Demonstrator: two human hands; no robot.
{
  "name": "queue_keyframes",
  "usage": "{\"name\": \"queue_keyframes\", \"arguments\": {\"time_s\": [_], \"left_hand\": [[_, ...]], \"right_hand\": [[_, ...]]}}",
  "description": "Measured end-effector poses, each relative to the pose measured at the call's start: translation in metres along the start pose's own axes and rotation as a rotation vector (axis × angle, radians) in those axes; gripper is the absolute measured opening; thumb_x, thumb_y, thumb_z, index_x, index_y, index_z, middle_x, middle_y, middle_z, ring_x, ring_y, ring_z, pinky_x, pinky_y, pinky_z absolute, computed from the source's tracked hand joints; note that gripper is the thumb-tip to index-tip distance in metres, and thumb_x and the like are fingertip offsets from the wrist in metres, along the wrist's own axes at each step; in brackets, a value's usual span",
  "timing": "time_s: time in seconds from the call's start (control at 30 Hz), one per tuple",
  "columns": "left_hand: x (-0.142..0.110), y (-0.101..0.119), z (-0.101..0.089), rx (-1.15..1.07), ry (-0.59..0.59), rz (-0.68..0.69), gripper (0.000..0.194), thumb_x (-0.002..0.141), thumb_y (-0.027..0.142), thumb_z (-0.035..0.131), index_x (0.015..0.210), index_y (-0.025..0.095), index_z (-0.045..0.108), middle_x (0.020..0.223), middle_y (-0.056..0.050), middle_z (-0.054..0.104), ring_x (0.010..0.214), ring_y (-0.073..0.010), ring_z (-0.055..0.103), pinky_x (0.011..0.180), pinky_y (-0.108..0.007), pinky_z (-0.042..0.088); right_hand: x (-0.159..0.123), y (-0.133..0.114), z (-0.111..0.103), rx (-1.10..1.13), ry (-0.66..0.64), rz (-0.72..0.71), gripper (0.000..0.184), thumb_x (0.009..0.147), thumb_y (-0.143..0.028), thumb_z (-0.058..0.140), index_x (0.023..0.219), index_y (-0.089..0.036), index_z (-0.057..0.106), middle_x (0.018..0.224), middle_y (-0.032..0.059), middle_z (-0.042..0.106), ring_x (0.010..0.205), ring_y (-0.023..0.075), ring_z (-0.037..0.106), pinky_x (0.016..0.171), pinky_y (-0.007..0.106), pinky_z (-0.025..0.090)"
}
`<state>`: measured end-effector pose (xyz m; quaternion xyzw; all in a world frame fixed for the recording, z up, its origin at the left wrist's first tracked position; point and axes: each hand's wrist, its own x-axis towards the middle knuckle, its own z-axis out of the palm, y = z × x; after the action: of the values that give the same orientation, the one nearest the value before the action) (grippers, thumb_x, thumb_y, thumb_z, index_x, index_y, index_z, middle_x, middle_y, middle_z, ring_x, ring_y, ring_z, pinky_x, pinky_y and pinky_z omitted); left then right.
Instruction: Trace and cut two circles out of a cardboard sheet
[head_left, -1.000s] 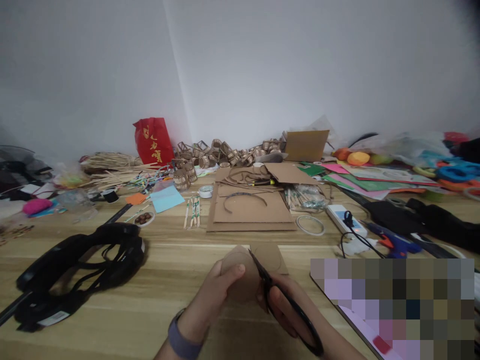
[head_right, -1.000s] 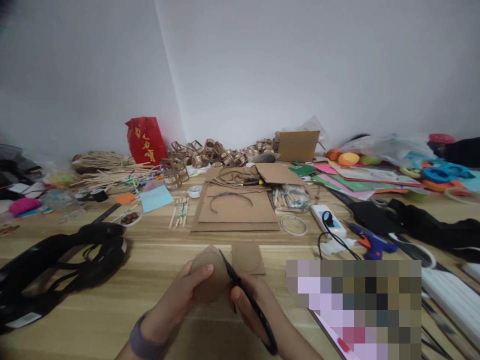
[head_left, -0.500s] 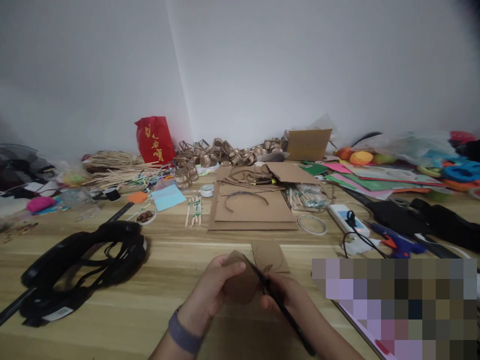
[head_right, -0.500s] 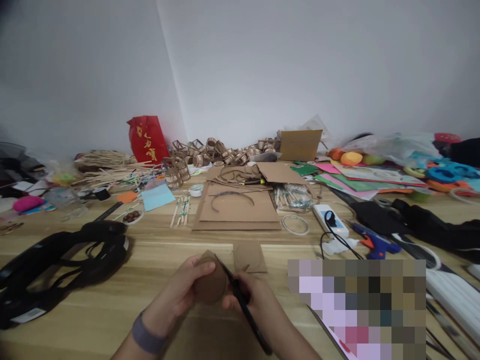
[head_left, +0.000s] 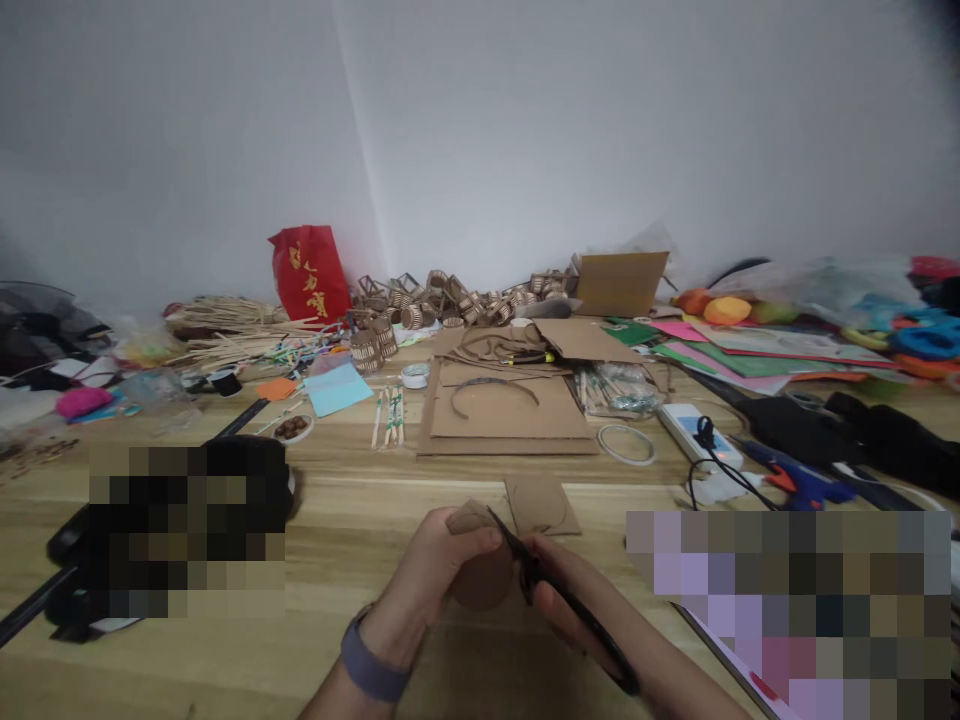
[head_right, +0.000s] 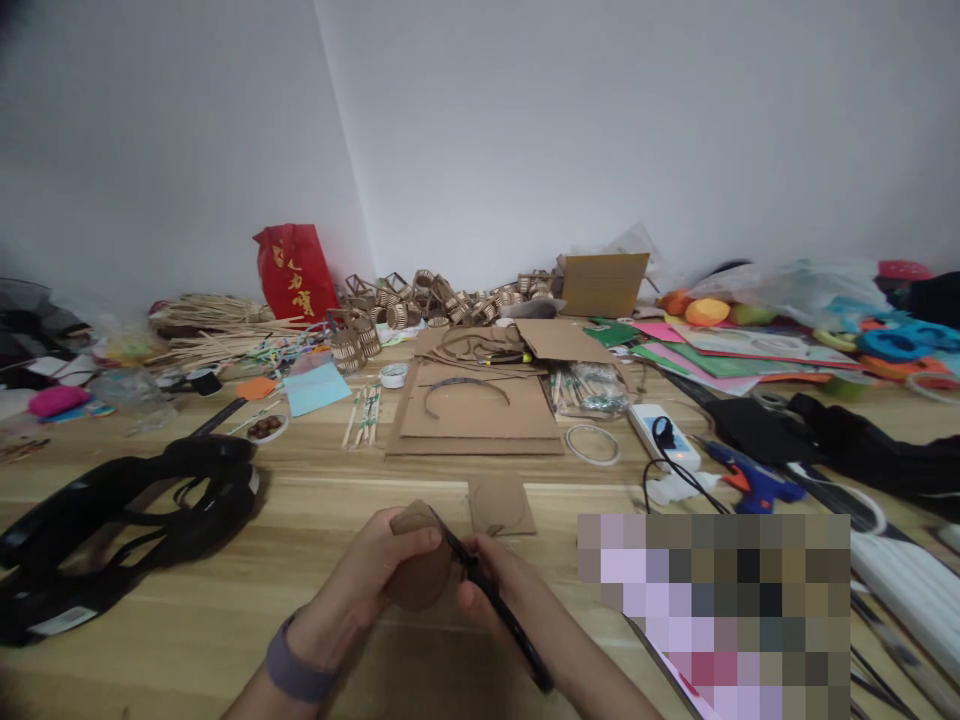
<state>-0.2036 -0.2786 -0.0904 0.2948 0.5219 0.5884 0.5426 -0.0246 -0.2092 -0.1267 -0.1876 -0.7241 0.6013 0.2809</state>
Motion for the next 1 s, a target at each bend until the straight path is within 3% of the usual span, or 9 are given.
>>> {"name": "queue_keyframes", "arguments": {"time_s": [0.23, 0.43, 0.6, 0.87, 1.0], "left_hand": [[0.0, -0.001, 0.002, -0.004, 0.001, -0.017, 0.039, 0.05, 0.042, 0.095, 0.07, 0.015, 0.074, 0.067, -0.002, 0.071, 0.062, -0.0166, 0.058, 0.065, -0.028, 0.042], [0.0, -0.003, 0.001, -0.022, 0.004, -0.024, 0.042, 0.052, 0.043, 0.096, 0.075, 0.014, 0.076, 0.073, -0.004, 0.075, 0.066, -0.0174, 0.062, 0.066, -0.027, 0.044], [0.0, -0.005, 0.0, -0.024, -0.004, -0.017, 0.043, 0.052, 0.042, 0.096, 0.077, 0.013, 0.077, 0.073, -0.005, 0.076, 0.065, -0.0173, 0.063, 0.065, -0.027, 0.045], [0.002, -0.005, 0.0, -0.016, -0.014, -0.007, 0.037, 0.052, 0.038, 0.094, 0.075, 0.014, 0.079, 0.072, -0.004, 0.077, 0.065, -0.0171, 0.064, 0.066, -0.027, 0.046], [0.003, -0.006, -0.001, -0.011, -0.017, -0.01, 0.041, 0.05, 0.039, 0.094, 0.079, 0.013, 0.08, 0.077, -0.005, 0.079, 0.069, -0.0188, 0.066, 0.068, -0.028, 0.048]], "right_hand": [[0.001, 0.0, -0.001, -0.101, -0.031, -0.083, 0.071, 0.088, -0.082, 0.056, 0.117, -0.019, 0.069, 0.107, 0.0151, 0.078, 0.096, 0.0337, 0.074, 0.085, 0.044, 0.062], [-0.003, 0.0, -0.001, -0.17, -0.031, -0.056, 0.072, 0.091, -0.081, 0.052, 0.116, -0.016, 0.07, 0.106, 0.0172, 0.077, 0.095, 0.0356, 0.073, 0.083, 0.045, 0.06], [-0.002, 0.004, 0.004, -0.113, 0.025, -0.029, 0.077, 0.088, -0.087, 0.049, 0.116, -0.018, 0.072, 0.1, 0.0127, 0.078, 0.093, 0.0338, 0.072, 0.08, 0.042, 0.059], [-0.002, -0.011, 0.001, -0.138, 0.009, 0.042, 0.08, 0.084, -0.089, 0.052, 0.11, -0.017, 0.073, 0.102, 0.0134, 0.079, 0.092, 0.033, 0.072, 0.079, 0.039, 0.058], [-0.001, -0.005, 0.001, -0.154, 0.023, 0.027, 0.072, 0.084, -0.084, 0.057, 0.105, -0.017, 0.073, 0.096, 0.0136, 0.08, 0.087, 0.0326, 0.071, 0.076, 0.041, 0.059]]}}
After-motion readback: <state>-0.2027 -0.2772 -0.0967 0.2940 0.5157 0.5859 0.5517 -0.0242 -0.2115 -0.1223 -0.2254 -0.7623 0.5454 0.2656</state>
